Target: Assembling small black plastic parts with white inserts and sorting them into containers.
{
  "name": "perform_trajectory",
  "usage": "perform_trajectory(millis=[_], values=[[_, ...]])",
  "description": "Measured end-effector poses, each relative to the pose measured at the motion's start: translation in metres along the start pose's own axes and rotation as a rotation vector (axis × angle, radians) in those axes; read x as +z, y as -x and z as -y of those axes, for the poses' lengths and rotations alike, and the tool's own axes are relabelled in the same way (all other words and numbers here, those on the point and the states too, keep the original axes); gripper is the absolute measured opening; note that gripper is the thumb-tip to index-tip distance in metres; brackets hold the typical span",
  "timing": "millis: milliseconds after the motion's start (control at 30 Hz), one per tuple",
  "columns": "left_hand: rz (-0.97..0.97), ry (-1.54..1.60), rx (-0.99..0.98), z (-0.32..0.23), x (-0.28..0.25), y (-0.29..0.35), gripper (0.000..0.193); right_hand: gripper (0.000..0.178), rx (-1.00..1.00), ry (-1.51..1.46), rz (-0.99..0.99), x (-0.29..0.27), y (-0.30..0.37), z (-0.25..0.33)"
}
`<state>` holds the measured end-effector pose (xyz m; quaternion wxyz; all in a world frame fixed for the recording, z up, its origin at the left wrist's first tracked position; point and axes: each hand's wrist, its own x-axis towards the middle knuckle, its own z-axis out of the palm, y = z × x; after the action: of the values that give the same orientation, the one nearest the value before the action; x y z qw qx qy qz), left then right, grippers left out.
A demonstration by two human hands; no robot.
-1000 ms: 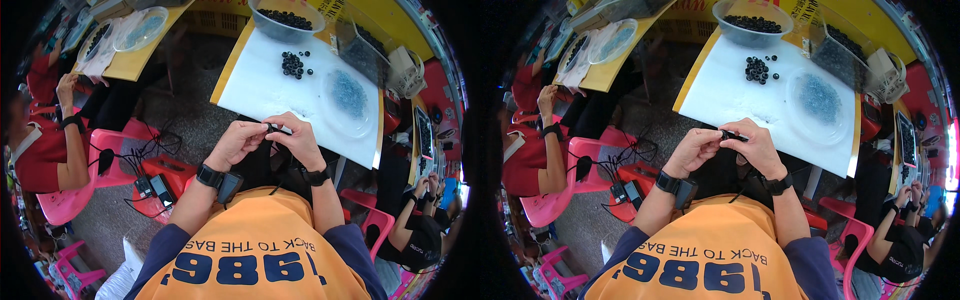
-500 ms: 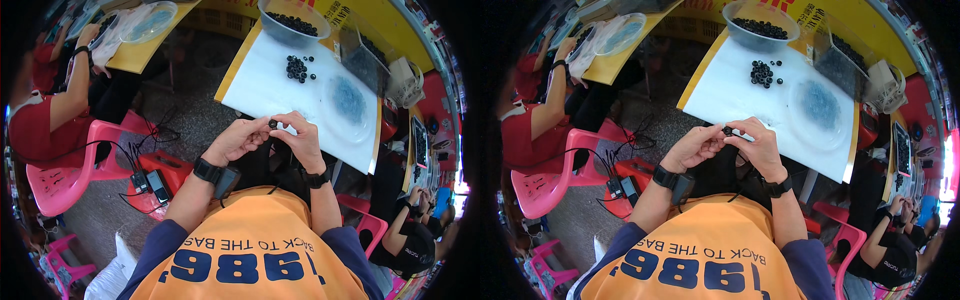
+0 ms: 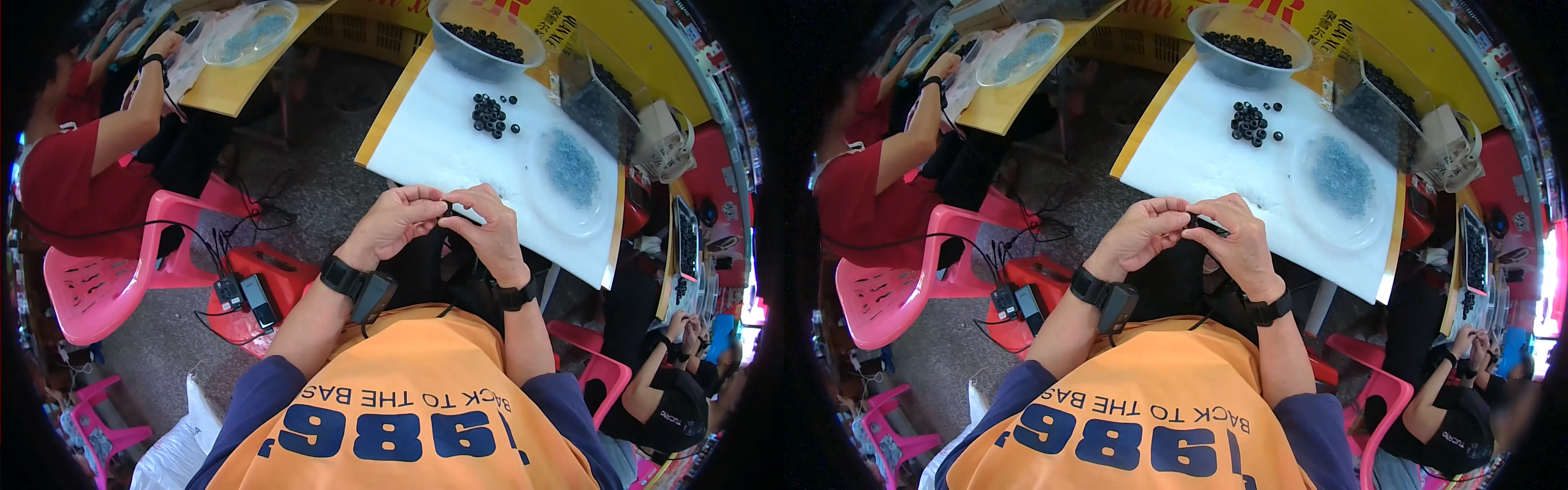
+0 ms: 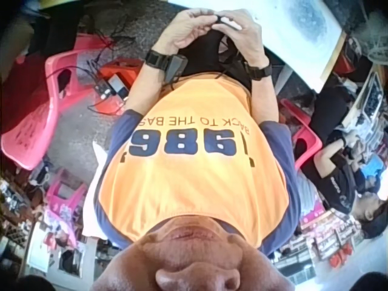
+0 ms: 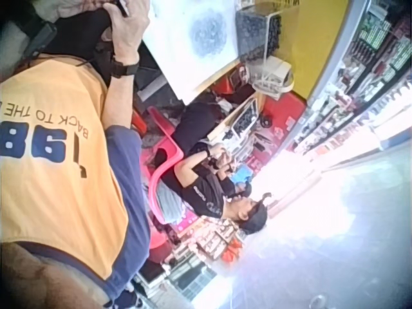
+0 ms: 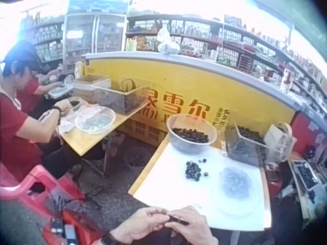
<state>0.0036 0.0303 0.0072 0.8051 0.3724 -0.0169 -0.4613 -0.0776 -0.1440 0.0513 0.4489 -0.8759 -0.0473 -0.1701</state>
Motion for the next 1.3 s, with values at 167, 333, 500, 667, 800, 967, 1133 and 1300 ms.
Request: perform_trajectory(millis=[167, 333, 500, 667, 800, 967, 1133, 1300], values=[[-0.015, 0.008, -0.043, -0.003, 0.006, 0.003, 0.014, 0.034, -0.060, 0.015, 0.061, -0.008, -0.008, 0.004], [0.084, 0.052, -0.122, 0.009, -0.009, -0.002, 0.016, 0.033, -0.103, 0.054, 0.075, -0.012, -0.005, 0.002], [0.078, 0.001, -0.099, 0.007, -0.004, 0.002, 0.014, 0.033, -0.104, 0.054, 0.082, -0.013, -0.001, 0.003], [0.028, -0.087, -0.059, 0.001, 0.002, 0.006, 0.014, 0.030, -0.060, 0.036, 0.116, -0.011, 0.000, 0.007], [0.046, -0.083, -0.079, -0.001, 0.001, 0.007, 0.014, 0.029, -0.086, 0.063, 0.095, -0.009, 0.002, 0.009], [0.094, -0.004, -0.093, 0.002, 0.001, 0.003, 0.016, 0.030, -0.094, 0.051, 0.096, -0.013, -0.001, 0.007], [0.033, -0.066, 0.003, 0.001, 0.013, -0.005, 0.018, 0.032, -0.188, 0.042, 0.051, -0.020, -0.009, -0.003], [-0.042, -0.644, 0.229, -0.019, 0.032, -0.031, 0.019, 0.029, -0.230, 0.191, 0.000, -0.038, -0.028, -0.019]])
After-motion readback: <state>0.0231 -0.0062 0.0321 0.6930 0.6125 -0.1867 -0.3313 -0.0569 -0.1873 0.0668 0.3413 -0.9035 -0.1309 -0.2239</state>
